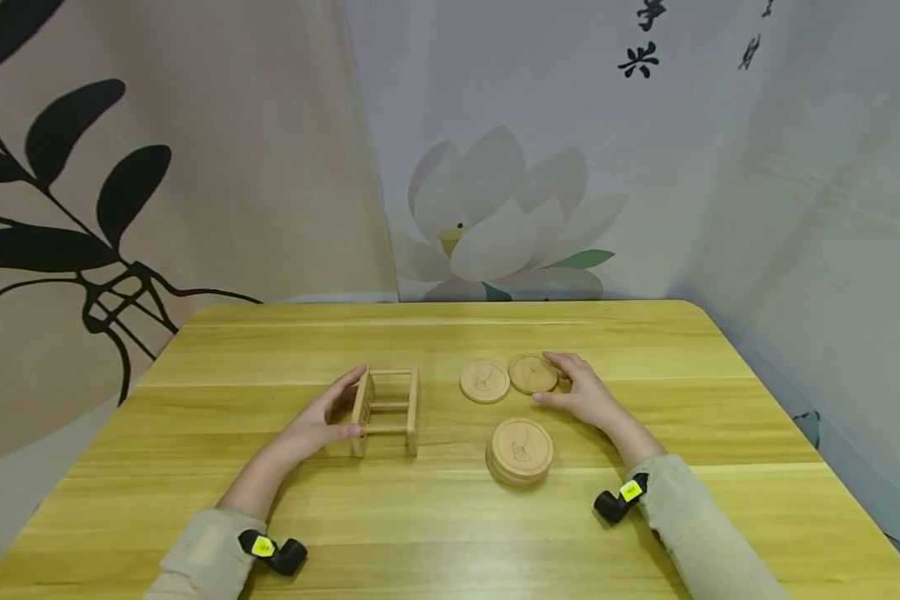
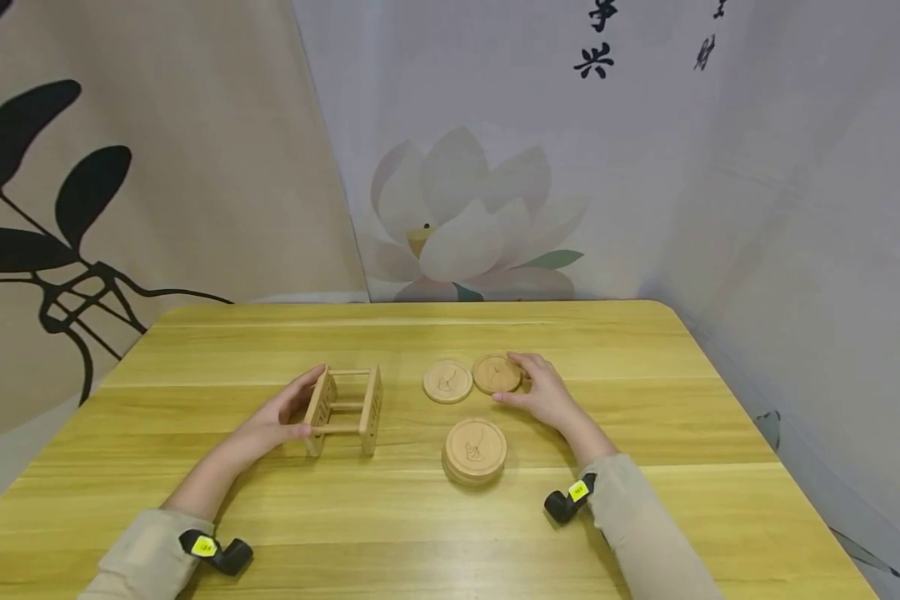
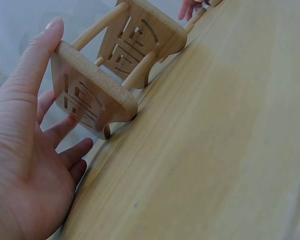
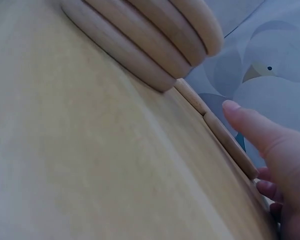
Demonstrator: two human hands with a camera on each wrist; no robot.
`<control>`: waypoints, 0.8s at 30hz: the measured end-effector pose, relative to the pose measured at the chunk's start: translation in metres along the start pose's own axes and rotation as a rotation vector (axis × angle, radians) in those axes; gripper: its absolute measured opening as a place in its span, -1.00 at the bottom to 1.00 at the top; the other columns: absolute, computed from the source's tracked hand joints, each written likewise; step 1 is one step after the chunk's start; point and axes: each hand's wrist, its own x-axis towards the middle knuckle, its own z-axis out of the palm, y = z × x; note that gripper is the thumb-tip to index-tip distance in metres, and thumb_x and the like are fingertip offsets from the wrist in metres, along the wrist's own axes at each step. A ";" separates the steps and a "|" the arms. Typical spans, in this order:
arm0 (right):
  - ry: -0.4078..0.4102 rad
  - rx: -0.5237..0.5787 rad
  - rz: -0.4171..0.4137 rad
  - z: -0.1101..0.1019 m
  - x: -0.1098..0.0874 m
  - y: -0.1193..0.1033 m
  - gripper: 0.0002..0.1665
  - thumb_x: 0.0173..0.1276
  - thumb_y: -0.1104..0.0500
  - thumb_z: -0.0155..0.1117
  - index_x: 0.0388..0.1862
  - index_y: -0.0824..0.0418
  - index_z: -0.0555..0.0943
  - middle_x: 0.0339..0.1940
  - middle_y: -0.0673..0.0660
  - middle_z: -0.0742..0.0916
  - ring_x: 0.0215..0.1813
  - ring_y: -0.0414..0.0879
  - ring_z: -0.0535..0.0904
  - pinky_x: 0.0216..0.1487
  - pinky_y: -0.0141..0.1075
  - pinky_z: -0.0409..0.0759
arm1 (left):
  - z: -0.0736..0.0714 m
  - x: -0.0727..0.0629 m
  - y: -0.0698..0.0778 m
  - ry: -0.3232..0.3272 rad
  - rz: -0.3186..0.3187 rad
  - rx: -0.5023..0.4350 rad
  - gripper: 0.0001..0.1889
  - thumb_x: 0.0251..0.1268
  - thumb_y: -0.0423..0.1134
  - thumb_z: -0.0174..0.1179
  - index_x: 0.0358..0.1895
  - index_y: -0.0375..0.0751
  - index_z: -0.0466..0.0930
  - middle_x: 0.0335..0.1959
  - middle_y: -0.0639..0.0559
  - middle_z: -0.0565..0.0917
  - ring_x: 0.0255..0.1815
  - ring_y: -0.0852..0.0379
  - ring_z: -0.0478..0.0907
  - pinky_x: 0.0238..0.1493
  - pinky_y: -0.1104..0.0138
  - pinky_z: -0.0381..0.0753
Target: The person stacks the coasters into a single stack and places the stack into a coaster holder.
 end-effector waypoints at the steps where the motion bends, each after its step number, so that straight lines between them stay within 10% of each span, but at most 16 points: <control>1: 0.001 -0.007 -0.003 0.000 0.001 0.001 -0.01 0.13 -0.09 0.47 0.43 0.28 0.28 0.30 0.31 0.42 0.16 0.20 0.36 0.16 0.11 0.34 | 0.000 0.000 0.000 -0.001 0.000 0.001 -0.09 0.21 -0.17 0.33 0.54 0.02 -0.05 0.36 -0.34 0.23 0.33 -0.31 0.15 0.24 -0.30 0.04; 24: -0.029 -0.117 -0.008 0.003 0.008 0.000 0.03 0.07 -0.13 0.50 0.42 0.28 0.30 0.28 0.32 0.40 0.30 0.27 0.21 0.25 0.20 0.18 | 0.001 0.000 0.000 -0.001 -0.014 -0.009 -0.12 0.25 -0.28 0.29 0.54 0.04 -0.05 0.43 -0.32 0.12 0.39 -0.31 0.06 0.25 -0.31 0.00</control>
